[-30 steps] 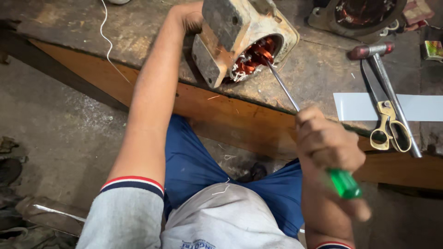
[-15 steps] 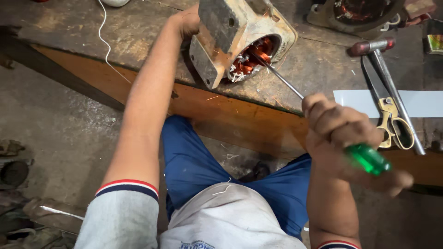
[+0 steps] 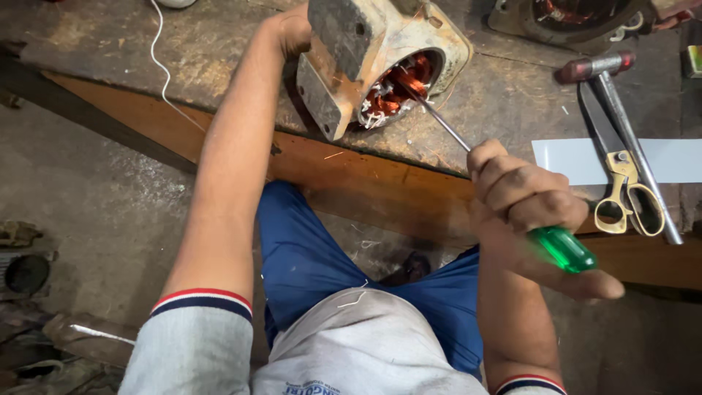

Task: The person winds copper wire into the slots of a motor stator, using a screwdriver to push the wire down and a hammer to tap it into place. They also use scissors to cut white string and tie it around the coil to secure it.

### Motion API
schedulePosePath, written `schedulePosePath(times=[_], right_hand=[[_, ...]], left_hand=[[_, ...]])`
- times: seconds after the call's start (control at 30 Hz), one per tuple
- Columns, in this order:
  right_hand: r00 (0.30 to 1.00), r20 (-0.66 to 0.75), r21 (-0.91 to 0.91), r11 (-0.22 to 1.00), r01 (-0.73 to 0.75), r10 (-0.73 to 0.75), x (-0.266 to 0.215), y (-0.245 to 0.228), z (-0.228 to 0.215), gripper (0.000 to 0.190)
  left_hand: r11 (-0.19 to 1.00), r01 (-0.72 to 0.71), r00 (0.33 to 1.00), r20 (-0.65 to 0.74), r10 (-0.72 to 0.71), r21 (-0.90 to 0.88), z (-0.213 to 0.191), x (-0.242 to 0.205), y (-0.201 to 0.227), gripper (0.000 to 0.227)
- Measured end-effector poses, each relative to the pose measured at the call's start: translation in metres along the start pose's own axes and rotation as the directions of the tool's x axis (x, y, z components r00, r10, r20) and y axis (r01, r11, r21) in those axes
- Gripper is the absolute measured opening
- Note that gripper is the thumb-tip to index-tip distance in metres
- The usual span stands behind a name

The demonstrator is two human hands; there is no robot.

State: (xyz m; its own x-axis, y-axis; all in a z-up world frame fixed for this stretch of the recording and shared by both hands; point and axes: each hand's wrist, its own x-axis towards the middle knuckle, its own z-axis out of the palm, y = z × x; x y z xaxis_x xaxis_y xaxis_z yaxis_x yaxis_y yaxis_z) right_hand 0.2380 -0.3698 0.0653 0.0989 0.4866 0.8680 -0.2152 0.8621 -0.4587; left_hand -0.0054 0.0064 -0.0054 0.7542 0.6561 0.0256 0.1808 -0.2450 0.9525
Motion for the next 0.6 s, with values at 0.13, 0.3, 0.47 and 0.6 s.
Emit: schedulePosePath(times=[0.13,0.3,0.47,0.6], right_hand=[[0.992,0.109,-0.087,0.995,-0.049,0.059,0.012,-0.015,0.004,0.081],[0.988,0.146,-0.134,0.990,-0.040,0.060,0.017,-0.022,0.005,0.082],[0.997,0.018,0.007,0.998,0.070,-0.070,-0.003,-0.018,0.001,0.080],[0.998,0.003,-0.020,0.997,0.068,-0.068,-0.009,-0.007,0.007,0.080]], left_hand=[[0.997,0.078,0.997,-0.019,-0.079,-0.020,0.005,-0.003,-0.002,0.035],[0.993,-0.049,0.998,0.044,0.044,0.108,-0.001,0.001,0.004,0.039],[0.996,-0.007,0.999,0.049,0.003,0.093,-0.003,0.004,-0.001,0.042],[0.995,-0.005,0.998,0.062,-0.001,0.097,-0.006,0.001,-0.003,0.044]])
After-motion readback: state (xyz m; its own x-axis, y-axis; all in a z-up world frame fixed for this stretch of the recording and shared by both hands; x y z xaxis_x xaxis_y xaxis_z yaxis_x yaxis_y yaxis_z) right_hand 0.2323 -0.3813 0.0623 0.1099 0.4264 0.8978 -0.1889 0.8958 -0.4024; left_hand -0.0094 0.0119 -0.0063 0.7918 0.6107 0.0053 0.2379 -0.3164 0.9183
